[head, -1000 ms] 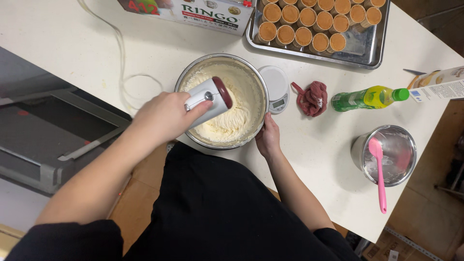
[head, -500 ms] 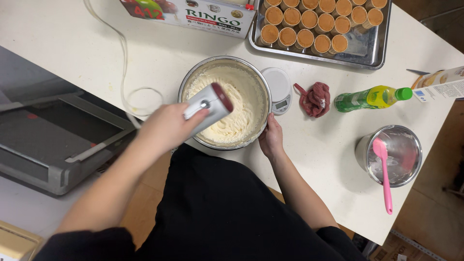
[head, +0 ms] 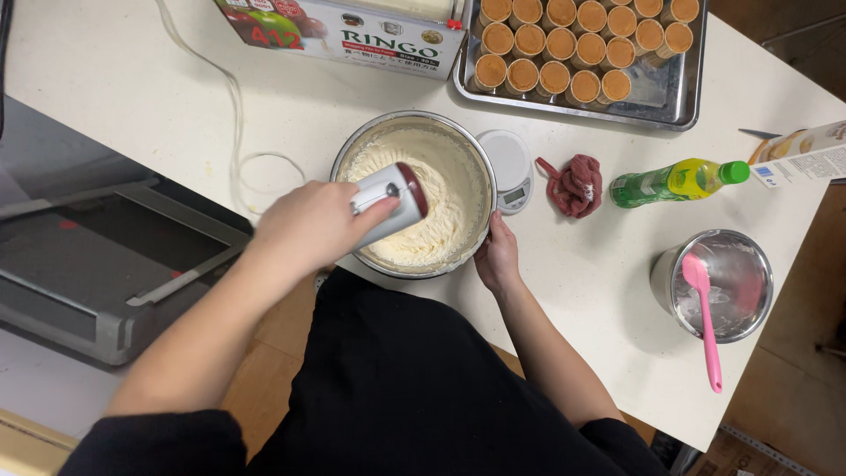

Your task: The person mixes batter in a metal bowl using an electric hand mixer and then scrapes the sides of the bowl with a pink spatula.

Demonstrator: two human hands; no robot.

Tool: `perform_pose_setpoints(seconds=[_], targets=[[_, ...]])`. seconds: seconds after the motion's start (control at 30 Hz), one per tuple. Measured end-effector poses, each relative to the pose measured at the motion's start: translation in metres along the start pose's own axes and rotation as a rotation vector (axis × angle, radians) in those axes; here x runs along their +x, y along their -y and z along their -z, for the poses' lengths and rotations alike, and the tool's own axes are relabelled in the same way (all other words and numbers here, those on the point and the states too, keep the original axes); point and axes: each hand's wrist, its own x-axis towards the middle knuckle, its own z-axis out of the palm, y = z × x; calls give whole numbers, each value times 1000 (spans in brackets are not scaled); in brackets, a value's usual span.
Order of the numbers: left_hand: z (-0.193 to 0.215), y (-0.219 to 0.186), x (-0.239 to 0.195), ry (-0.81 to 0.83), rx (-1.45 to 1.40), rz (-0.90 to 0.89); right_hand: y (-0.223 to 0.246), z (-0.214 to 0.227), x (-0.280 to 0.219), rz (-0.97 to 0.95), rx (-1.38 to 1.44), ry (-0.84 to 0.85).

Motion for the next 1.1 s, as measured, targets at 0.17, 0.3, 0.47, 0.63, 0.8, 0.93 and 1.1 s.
perform_pose_setpoints(seconds=[0.17,0.3,0.47,0.63,0.8,0.93,1.1], targets=[[-29,-11,23,-76,-262,-128,-1,0,-2,11,10,-26],[-41,-11,18,15,-326,-241,1,-4,-3,-3,1,-36],[-13,18,-7,146,-125,-13,2,-4,-6,-10,-8,-45],[14,22,5,-62,-49,79,0,-3,-3,-17,-10,-44],[-6,-4,39,-203,-158,9,-4,1,-3,2,8,-29],[-26,-18,49,-157,-230,-110,-4,0,-1,17,16,-39],[-44,-20,25,18,-286,-253,-3,-2,-1,14,26,-25]])
